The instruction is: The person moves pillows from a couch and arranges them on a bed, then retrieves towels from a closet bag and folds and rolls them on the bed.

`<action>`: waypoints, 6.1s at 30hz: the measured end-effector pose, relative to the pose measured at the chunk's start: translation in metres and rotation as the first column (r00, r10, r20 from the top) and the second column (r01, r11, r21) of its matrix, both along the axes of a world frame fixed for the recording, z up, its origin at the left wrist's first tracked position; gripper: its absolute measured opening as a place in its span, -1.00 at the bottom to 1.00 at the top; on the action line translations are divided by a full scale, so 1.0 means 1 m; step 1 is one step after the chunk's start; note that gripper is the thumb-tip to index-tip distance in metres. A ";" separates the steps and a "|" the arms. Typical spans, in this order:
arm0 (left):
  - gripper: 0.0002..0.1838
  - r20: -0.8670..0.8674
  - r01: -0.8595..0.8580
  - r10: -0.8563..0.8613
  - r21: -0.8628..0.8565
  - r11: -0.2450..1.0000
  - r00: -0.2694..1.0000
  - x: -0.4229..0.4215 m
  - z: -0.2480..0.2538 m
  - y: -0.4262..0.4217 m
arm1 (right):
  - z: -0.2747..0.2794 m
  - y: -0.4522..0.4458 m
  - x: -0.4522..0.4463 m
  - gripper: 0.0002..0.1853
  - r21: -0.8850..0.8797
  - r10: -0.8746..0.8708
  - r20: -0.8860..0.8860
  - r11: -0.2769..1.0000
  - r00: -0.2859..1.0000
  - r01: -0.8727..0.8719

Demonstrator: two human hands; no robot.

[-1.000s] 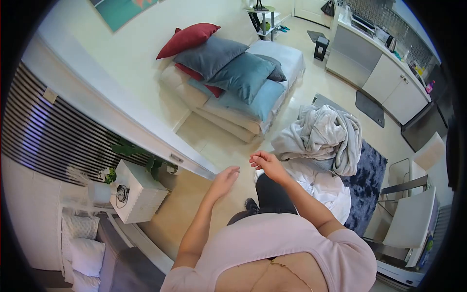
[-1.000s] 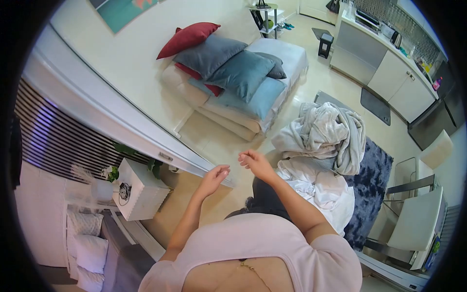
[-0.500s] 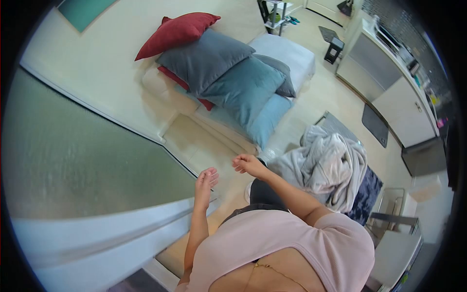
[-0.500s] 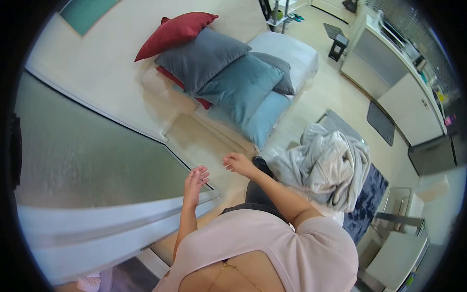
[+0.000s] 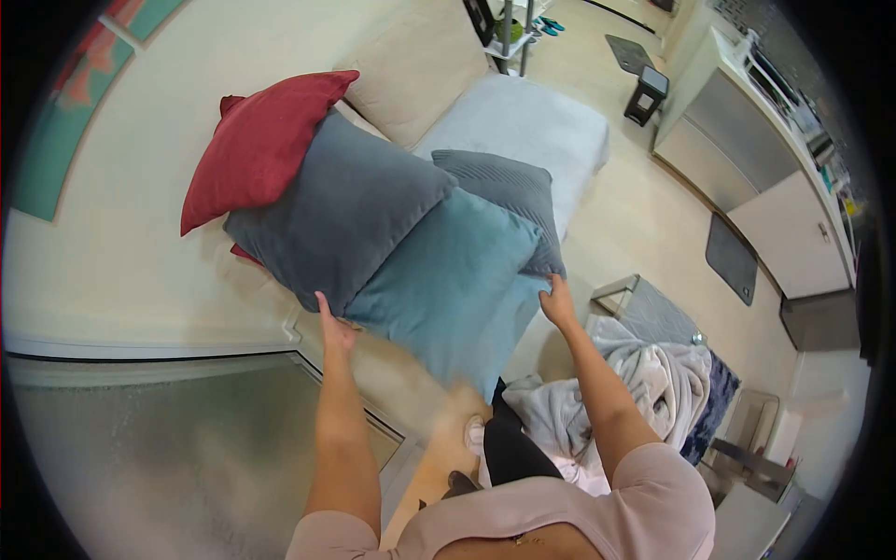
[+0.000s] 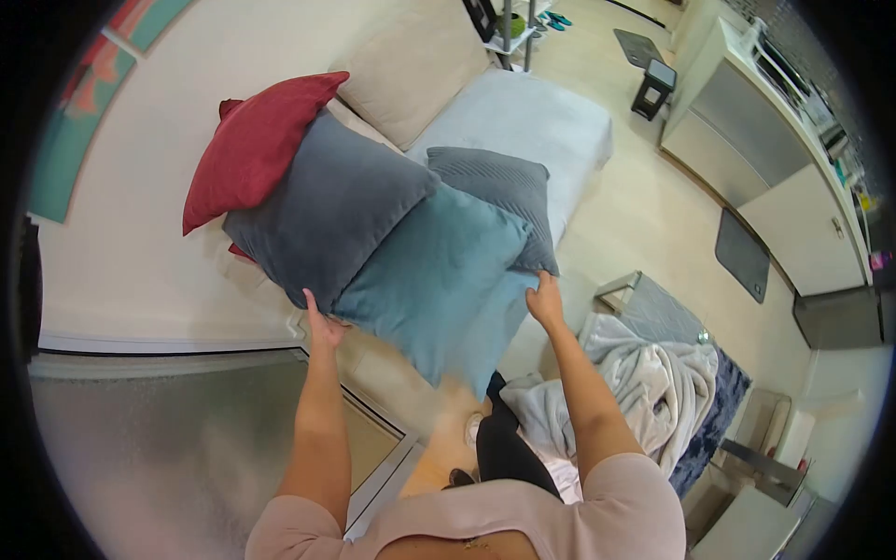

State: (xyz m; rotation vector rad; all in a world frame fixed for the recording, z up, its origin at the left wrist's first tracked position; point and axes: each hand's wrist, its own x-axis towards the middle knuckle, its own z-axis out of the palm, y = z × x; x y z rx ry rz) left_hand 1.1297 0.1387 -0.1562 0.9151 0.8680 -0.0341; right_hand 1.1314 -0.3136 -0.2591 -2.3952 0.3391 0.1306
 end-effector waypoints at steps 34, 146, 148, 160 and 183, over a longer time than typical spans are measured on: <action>-0.72 -0.105 0.023 0.093 0.776 0.631 0.990 -0.344 0.276 -0.123 | 0.346 0.007 0.081 -0.57 0.287 -0.304 0.768 0.950 0.564 0.120; -0.78 0.377 -0.543 0.526 0.069 -0.837 -0.762 -1.816 0.149 0.489 | 0.094 1.309 -1.235 -0.17 0.423 0.944 -0.251 -0.089 -0.212 -0.902; -0.78 0.122 -0.428 0.436 0.092 -0.899 -0.891 -1.790 0.083 0.442 | 0.123 1.315 -1.250 -0.25 0.410 0.970 0.047 -0.237 -0.239 -0.881; -0.56 0.251 0.027 0.613 0.936 -0.350 -0.749 -1.694 0.131 0.416 | 0.377 1.291 -1.223 -0.43 0.733 0.934 0.289 -0.356 -0.207 -0.580; -0.13 -0.170 -0.969 0.981 0.209 0.131 0.096 -1.536 -0.049 0.739 | 0.040 1.369 -1.175 -0.31 0.658 0.795 -0.454 -0.005 -0.402 -0.753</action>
